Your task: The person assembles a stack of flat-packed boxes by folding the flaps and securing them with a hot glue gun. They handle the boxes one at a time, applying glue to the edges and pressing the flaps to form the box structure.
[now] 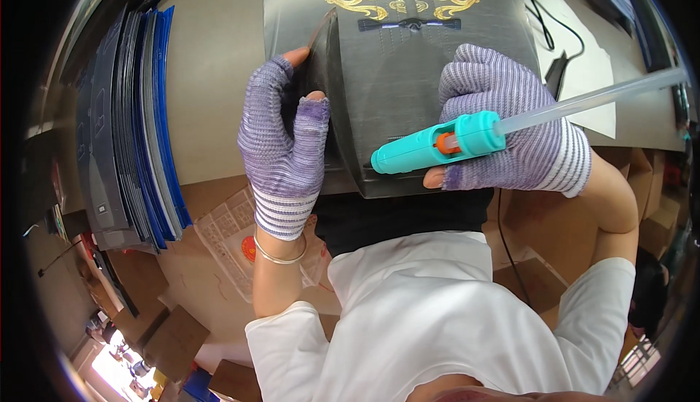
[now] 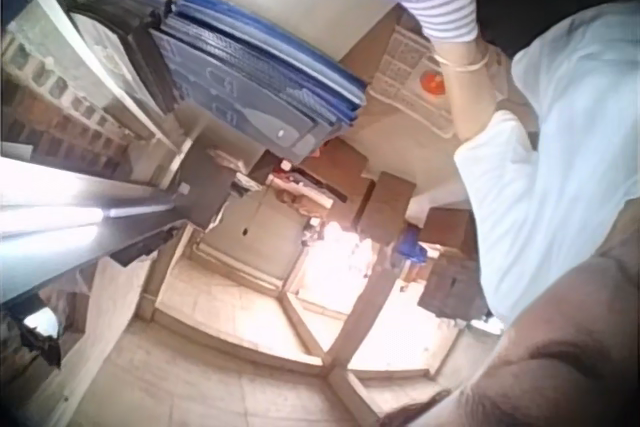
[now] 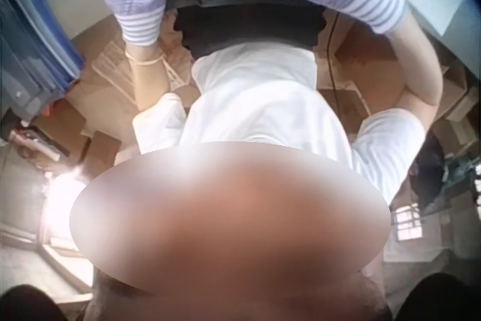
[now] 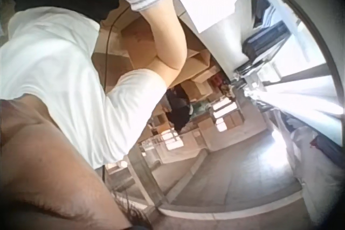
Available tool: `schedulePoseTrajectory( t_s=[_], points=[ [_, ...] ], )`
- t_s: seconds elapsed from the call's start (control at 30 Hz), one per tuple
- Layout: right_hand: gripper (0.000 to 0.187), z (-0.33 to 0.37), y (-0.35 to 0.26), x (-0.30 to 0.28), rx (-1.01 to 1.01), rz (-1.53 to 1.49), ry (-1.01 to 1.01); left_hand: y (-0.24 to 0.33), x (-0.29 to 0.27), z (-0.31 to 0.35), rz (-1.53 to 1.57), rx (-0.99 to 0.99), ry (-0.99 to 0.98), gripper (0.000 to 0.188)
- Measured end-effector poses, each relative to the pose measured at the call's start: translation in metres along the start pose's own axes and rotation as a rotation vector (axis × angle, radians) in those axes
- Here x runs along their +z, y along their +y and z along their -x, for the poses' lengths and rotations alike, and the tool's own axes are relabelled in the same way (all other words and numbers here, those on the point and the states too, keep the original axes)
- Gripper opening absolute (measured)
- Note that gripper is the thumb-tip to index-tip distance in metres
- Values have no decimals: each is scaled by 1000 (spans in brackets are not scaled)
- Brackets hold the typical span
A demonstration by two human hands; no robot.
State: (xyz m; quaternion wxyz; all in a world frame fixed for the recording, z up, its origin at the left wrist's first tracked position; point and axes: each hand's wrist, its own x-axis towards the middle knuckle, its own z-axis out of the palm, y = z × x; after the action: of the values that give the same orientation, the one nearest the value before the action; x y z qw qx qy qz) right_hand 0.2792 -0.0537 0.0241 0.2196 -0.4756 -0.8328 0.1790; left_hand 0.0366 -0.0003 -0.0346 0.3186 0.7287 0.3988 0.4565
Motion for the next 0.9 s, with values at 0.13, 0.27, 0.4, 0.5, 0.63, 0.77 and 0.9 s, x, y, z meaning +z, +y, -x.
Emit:
schedulePoseTrajectory(
  t_s=[0.13, 0.27, 0.4, 0.5, 0.63, 0.77, 0.9],
  points=[
    [49, 1, -1, 7, -59, 91, 6, 3, -1, -1, 27, -15, -14, 34],
    [47, -1, 11, 9, -4, 115, 93, 1, -1, -1, 25, -25, -22, 34],
    [44, -9, 13, -5, 148, -124, 26, -4, -2, -1, -6, 62, -6, 34],
    [38, -6, 7, -3, 14, -180, -70, -2, -1, -2, 19, 30, -13, 35],
    [41, -5, 8, 9, -96, -15, -46, 1, -1, -1, 28, -31, -17, 35],
    [41, -15, 9, -8, 7, 103, -26, 0, 0, 0, 36, -30, -10, 36],
    [37, -6, 19, -2, 50, -101, 4, 2, 0, 0, 40, -74, -27, 38]
  ],
)
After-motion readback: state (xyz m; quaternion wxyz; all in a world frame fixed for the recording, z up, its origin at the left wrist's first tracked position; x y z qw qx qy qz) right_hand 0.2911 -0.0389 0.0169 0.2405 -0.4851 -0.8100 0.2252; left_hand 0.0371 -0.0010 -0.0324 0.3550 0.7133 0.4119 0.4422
